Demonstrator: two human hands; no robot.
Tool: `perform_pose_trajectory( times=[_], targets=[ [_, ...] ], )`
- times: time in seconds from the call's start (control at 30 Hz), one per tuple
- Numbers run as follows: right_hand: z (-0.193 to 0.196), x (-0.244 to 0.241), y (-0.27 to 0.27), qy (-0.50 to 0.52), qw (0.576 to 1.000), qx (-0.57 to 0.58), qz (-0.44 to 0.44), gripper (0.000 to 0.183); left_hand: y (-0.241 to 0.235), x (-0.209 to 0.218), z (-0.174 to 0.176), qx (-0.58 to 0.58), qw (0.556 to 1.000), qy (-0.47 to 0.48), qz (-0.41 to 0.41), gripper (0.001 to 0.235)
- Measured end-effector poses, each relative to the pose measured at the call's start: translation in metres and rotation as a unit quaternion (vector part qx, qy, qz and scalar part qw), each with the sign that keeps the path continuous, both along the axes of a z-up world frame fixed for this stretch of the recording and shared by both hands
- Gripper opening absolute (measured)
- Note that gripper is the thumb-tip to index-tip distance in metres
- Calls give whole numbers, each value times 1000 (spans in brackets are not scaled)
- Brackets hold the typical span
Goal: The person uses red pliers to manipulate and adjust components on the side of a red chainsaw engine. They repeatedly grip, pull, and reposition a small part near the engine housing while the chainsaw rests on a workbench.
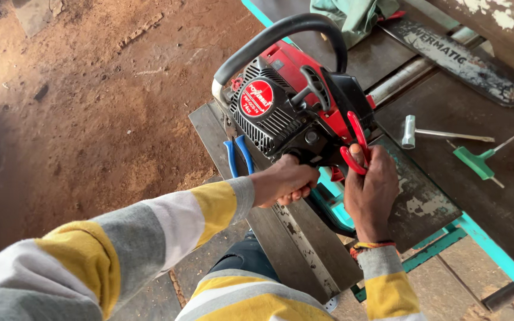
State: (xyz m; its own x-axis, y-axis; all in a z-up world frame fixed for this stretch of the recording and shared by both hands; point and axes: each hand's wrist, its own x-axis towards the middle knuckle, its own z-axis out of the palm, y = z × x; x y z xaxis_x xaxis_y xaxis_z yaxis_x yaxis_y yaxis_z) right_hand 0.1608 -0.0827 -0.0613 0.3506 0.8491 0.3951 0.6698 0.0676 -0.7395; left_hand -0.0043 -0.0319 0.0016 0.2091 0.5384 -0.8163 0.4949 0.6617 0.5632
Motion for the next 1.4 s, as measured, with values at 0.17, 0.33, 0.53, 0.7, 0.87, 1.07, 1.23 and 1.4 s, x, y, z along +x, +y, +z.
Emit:
perform_pose_trajectory(
  times=[0.17,0.33,0.53,0.7,0.87,1.07,1.23,1.4],
  targets=[
    [-1,4,-1,3,1000,3,28,41,10,-8,2,97,955,166,-224,24],
    [-1,3,0,7,1000,-4,20,39,20,-17,-2,-60,985,22,-161,20],
    [-6,4,1,1,1000,13,20,35,11,-11,27,-102,986,-86,-95,29],
    [-4,3,2,2,1000,-5,13,38,11,13,46,-103,983,88,-127,55],
    [-1,2,-2,-2,1000,-7,22,36,-9,18,30,-8,992,122,30,62],
    [-2,0,-4,25,999,-24,9,40,-19,10,13,155,969,184,-55,49],
    [2,-2,-3,-4,1000,-8,7,38,-7,-13,15,168,971,125,-117,45],
    [1,-1,-7,1,1000,-21,4,38,-3,-5,18,128,961,183,-165,51]
  ],
)
